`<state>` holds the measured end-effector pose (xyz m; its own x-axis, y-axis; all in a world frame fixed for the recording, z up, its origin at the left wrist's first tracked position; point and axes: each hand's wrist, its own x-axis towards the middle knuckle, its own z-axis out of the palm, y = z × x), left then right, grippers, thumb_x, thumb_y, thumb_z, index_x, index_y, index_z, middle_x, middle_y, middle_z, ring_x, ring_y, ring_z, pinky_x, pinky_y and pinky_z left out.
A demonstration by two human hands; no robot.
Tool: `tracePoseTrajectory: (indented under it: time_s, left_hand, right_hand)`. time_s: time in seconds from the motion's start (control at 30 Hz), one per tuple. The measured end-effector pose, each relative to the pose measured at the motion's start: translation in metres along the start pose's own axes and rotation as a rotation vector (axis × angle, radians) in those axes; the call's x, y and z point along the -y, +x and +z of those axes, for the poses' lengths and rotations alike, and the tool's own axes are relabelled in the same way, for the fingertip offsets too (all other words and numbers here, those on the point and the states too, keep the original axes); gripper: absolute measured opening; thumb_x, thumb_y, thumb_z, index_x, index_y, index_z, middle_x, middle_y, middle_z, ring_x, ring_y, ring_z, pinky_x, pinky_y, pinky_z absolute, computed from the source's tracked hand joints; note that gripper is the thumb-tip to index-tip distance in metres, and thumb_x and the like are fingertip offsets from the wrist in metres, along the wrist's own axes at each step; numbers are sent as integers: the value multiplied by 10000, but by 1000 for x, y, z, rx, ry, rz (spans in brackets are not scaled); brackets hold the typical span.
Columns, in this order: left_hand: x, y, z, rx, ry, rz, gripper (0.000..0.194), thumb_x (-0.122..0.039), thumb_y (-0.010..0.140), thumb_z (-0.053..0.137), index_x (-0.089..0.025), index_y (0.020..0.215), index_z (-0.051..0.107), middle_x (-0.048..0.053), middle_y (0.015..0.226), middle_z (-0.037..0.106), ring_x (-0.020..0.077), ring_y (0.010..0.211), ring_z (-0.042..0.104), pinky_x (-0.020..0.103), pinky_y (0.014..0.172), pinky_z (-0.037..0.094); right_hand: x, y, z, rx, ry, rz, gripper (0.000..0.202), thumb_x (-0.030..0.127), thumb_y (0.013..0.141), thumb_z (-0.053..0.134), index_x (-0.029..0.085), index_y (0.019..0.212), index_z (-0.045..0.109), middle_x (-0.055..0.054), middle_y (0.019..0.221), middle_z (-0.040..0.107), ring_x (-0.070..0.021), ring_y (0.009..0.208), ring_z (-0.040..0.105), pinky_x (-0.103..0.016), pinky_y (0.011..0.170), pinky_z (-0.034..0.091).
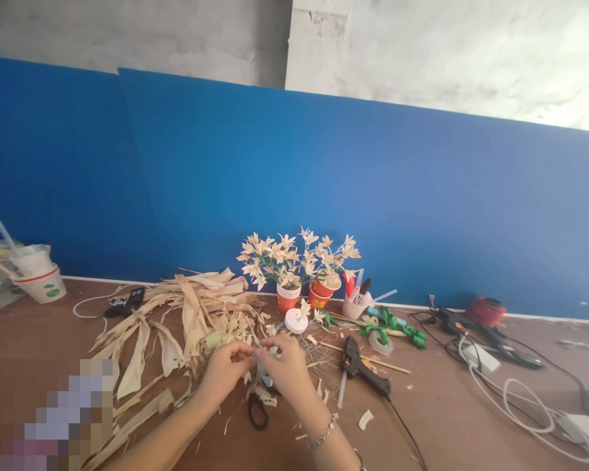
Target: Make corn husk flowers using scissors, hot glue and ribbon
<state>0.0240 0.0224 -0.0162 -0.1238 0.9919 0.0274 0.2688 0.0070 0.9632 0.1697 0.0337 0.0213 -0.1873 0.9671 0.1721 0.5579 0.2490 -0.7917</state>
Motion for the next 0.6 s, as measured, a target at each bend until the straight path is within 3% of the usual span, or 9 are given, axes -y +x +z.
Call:
tracePoseTrajectory:
  time_s: [0.2, 0.4, 0.6]
  left_hand:
    - [-4, -3, 3, 74, -106, -41, 129, -241, 572, 655, -157, 669, 665, 1, 572, 619, 157, 576, 540, 249, 568, 383]
    - [-12, -7, 4, 198, -332, -125, 131, -194, 529, 664, -150, 648, 631, -26, 531, 574, 125, 521, 490, 240, 537, 345]
    - [-11, -6, 2, 245, -354, -157, 152, -179, 521, 680, -142, 656, 621, -42, 506, 541, 103, 496, 444, 228, 519, 314]
  right_hand:
    - [-12, 7, 5, 2, 253, -67, 147, 268, 692, 587, 149, 640, 657, -51, 736, 621, -179, 748, 561, -293, 740, 414]
    - [-18, 12, -1, 118, 479, 5, 169, 309, 632, 665, 143, 601, 665, -45, 713, 609, -167, 718, 545, -281, 701, 415]
    - [-14, 11, -6, 159, 514, 84, 154, 298, 594, 688, 146, 580, 670, -41, 692, 615, -163, 698, 543, -285, 699, 404]
